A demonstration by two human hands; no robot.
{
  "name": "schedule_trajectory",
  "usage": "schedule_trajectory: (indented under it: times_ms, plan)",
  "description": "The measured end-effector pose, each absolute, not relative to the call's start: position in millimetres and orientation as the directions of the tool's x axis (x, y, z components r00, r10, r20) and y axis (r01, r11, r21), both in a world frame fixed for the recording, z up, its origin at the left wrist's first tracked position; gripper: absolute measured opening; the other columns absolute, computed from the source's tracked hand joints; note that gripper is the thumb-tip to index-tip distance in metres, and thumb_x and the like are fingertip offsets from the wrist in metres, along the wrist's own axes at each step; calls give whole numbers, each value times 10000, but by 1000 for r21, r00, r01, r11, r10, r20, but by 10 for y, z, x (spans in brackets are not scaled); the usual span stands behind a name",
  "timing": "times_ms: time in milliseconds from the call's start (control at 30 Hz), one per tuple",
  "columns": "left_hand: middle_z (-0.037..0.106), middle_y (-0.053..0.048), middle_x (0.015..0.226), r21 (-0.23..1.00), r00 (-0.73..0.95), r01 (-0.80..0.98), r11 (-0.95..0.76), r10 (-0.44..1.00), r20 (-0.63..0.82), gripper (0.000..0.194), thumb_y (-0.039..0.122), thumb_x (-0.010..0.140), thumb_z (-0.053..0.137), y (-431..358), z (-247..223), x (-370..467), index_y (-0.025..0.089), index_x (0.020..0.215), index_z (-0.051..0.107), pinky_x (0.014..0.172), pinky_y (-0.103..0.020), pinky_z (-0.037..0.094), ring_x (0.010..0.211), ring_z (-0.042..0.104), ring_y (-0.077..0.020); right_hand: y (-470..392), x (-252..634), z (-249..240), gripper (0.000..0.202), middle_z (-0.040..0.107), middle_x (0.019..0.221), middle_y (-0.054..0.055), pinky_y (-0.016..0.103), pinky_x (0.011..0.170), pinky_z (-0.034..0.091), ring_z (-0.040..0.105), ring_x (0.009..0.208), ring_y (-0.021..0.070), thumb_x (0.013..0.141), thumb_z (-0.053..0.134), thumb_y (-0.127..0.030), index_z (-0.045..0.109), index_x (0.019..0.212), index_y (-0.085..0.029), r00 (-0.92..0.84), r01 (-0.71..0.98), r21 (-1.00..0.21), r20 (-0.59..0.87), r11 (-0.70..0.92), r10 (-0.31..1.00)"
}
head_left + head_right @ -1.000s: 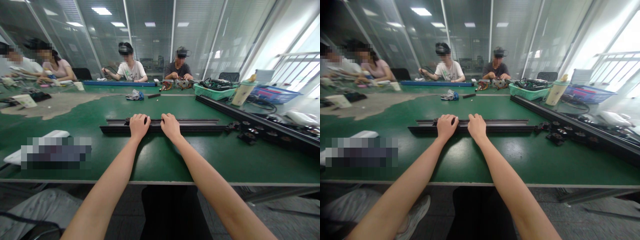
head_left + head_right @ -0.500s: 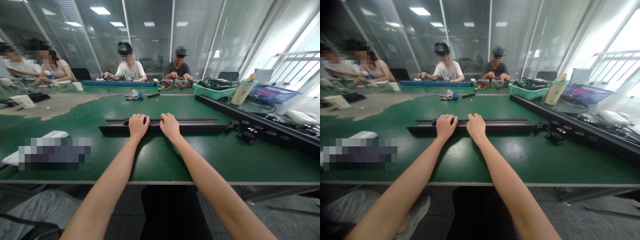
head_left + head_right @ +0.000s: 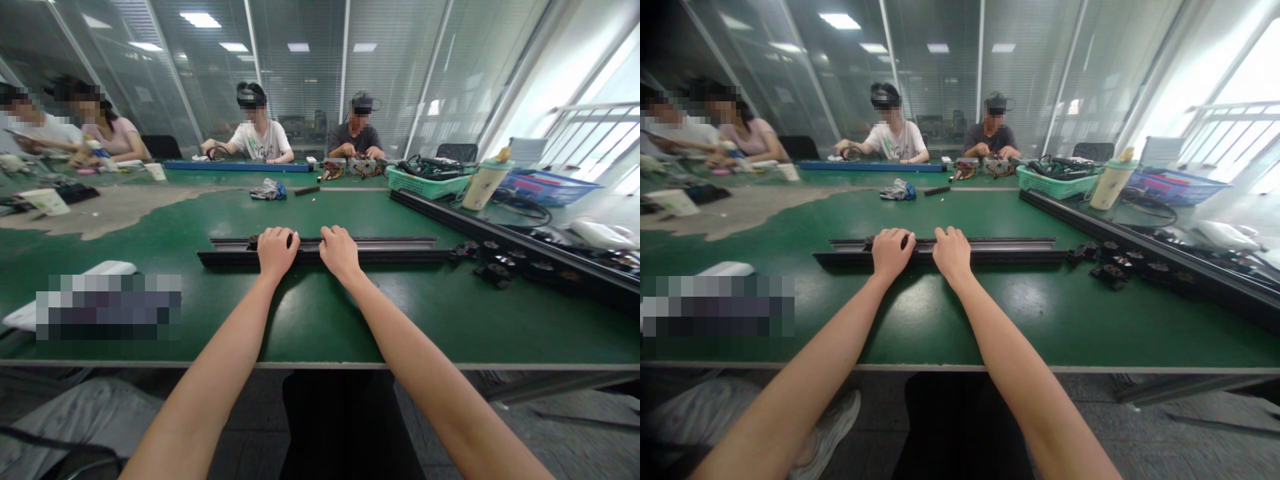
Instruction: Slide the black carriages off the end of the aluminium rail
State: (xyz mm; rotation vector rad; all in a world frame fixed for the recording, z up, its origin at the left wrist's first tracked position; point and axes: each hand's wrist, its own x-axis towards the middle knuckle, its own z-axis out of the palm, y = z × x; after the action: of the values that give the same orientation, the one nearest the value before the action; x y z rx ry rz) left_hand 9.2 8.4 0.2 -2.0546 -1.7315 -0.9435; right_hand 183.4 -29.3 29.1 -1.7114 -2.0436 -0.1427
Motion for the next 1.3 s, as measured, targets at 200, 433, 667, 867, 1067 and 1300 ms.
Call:
schedule_trajectory:
  times_ms: [200,433,667,867,1067,1300]
  plan:
    - [791,-137,1108,168,75,957,-237,759,646,337,371,1080,456,76,2,84,235,994,752,967,-471,474,1112,653,-339,-281,1869,287,317,697,1242,147,344,915,506,607,1166,276,1050,433,-139,695,1217,-201,-94,956,-216,409,197,908]
    - [790,-130,1098,182,70,951,-249,750,658,330,375,1075,459,92,-12,77,247,983,750,960,-475,475,1102,649,-340,-285,1870,295,310,697,1232,147,348,914,498,604,1150,275,1046,439,-143,696,1206,-207,-85,957,-222,405,188,910]
    - [792,-138,1103,164,75,957,-238,751,656,343,378,1075,453,100,-16,77,237,993,755,955,-477,477,1106,647,-344,-294,1863,300,312,700,1230,151,352,913,501,614,1141,279,1046,437,-142,692,1219,-192,-74,960,-219,412,177,908]
    - [790,-132,1090,170,70,955,-242,743,666,331,375,1066,462,108,-25,79,248,983,756,947,-479,478,1101,642,-344,-287,1862,303,304,690,1240,158,354,924,503,609,1155,278,1050,443,-153,686,1229,-192,-62,962,-220,401,162,914]
    - [784,-138,1105,194,65,950,-246,758,649,328,375,1071,464,90,-6,86,243,987,752,958,-481,473,1114,641,-346,-291,1863,298,297,697,1238,154,352,921,506,612,1155,278,1046,447,-150,687,1213,-199,-43,963,-227,410,148,911]
    - [788,-139,1110,181,66,955,-236,761,645,336,371,1073,457,81,1,93,236,994,754,960,-480,474,1114,644,-345,-288,1853,287,303,709,1222,153,357,913,512,618,1140,282,1032,451,-140,698,1198,-195,-30,963,-229,430,141,903]
